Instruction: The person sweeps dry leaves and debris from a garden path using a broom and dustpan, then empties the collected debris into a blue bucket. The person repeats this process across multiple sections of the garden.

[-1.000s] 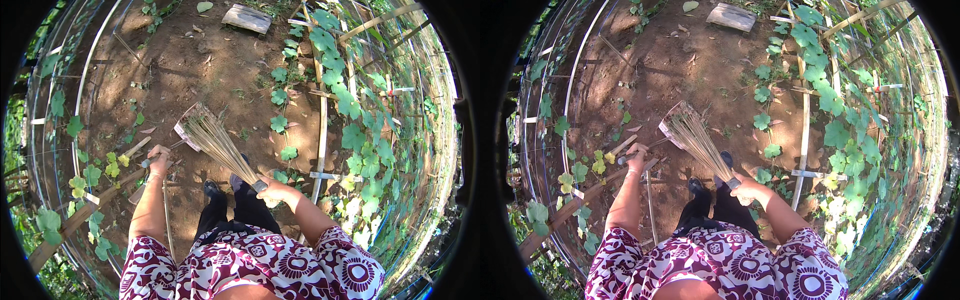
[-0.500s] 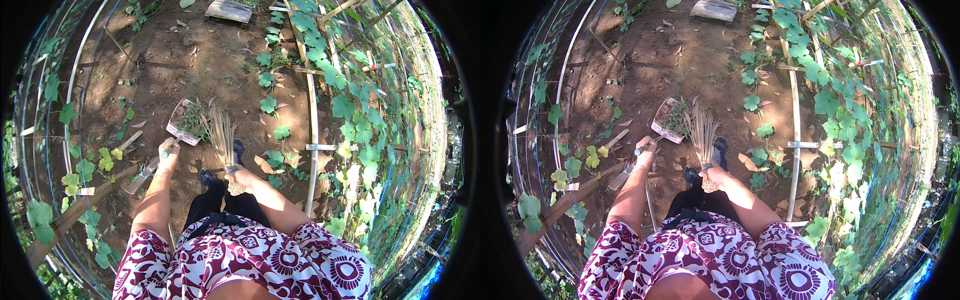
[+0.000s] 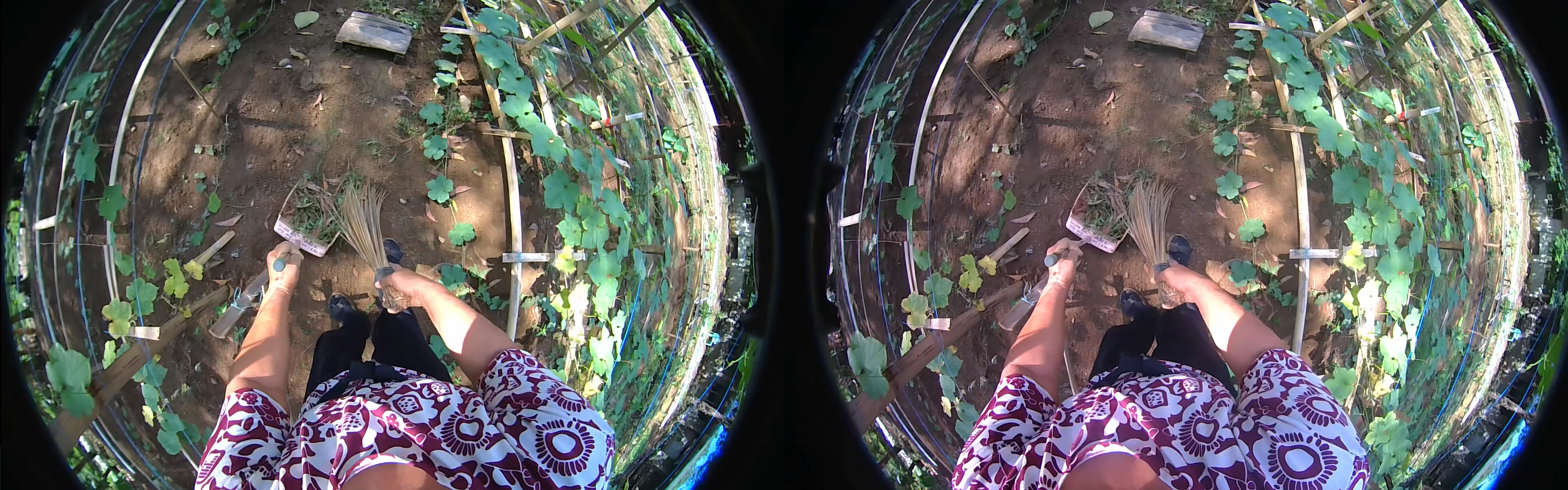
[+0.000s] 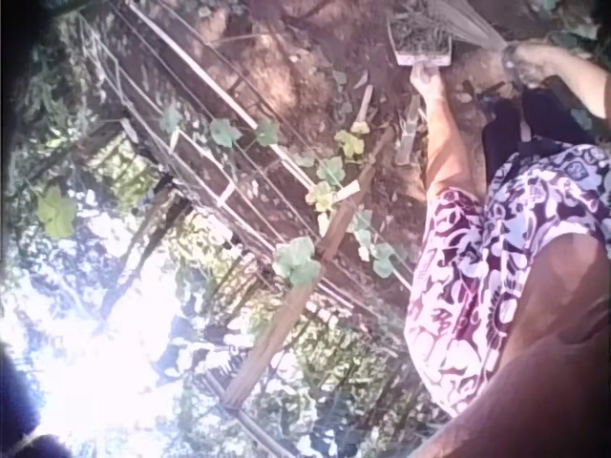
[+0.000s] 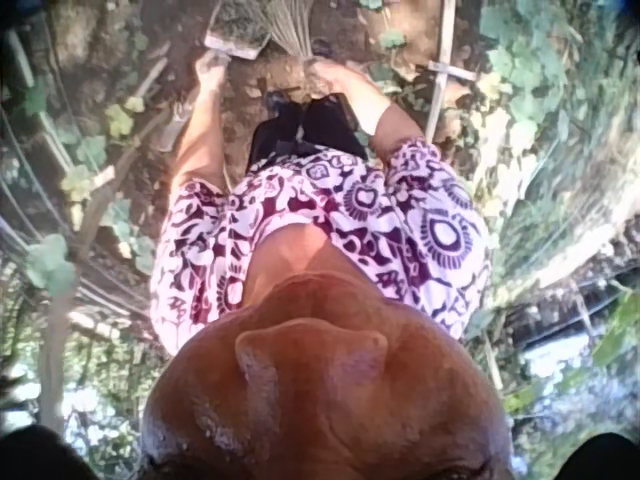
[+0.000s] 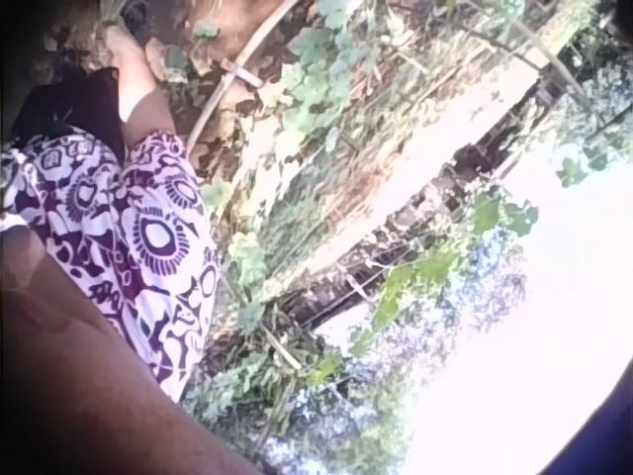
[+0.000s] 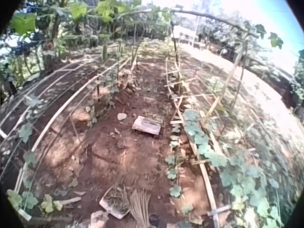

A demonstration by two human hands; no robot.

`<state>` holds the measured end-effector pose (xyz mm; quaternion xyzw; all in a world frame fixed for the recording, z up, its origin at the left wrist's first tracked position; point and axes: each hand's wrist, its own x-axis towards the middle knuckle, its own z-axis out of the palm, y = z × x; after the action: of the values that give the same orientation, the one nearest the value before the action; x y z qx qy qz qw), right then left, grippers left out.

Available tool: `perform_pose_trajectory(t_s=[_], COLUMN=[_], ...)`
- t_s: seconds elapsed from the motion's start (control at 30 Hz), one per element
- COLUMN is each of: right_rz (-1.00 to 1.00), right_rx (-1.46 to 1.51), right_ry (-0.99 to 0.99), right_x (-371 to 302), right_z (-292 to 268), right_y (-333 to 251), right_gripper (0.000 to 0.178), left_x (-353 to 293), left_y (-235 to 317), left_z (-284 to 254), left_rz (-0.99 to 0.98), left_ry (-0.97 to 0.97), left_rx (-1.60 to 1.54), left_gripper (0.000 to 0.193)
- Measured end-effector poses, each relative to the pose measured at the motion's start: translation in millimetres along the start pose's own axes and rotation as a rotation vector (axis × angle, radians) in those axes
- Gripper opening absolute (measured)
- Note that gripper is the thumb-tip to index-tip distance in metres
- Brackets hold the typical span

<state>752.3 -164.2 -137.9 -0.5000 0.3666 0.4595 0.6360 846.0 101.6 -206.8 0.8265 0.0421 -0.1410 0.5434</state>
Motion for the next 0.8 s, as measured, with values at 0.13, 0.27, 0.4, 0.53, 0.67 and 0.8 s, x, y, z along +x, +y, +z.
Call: perform_pose_trajectory(t_s=[0.13,0.27,0.4,0.53,0.67,0.8], right_rz=[0.000,-0.178,-0.285,-0.310,-0.317,-0.162], right_rx=[-0.324,-0.307,-0.369,-0.203,-0.048,0.005], right_ry=[0.037,-0.118,0.144,0.200,0.318,0.467], right_x=[-26.1,-93.1,-129.2,-115.3,-33.7,72.3], right_z=[-8.9,-78.0,-150.3,-215.7,-261.7,-260.9], right_y=[-4.3,-35.6,-93.0,-155.7,-207.9,-247.7], right_gripper=[0.073,0.073,0.061,0.049,0.034,0.015], left_x=[19.5,23.5,13.0,23.5,44.1,89.3], left_y=[4.5,17.9,30.8,44.5,59.9,69.4], left_z=[-9.0,-39.3,-50.8,-46.9,-35.0,-12.1], left_rz=[-0.113,-0.075,-0.043,0.057,0.002,0.147], left_ry=[0.117,0.250,0.300,0.356,0.384,0.387], left_rx=[-0.262,-0.342,-0.391,-0.343,-0.386,-0.292], left_gripper=[0.010,0.010,0.011,0.011,0.012,0.012])
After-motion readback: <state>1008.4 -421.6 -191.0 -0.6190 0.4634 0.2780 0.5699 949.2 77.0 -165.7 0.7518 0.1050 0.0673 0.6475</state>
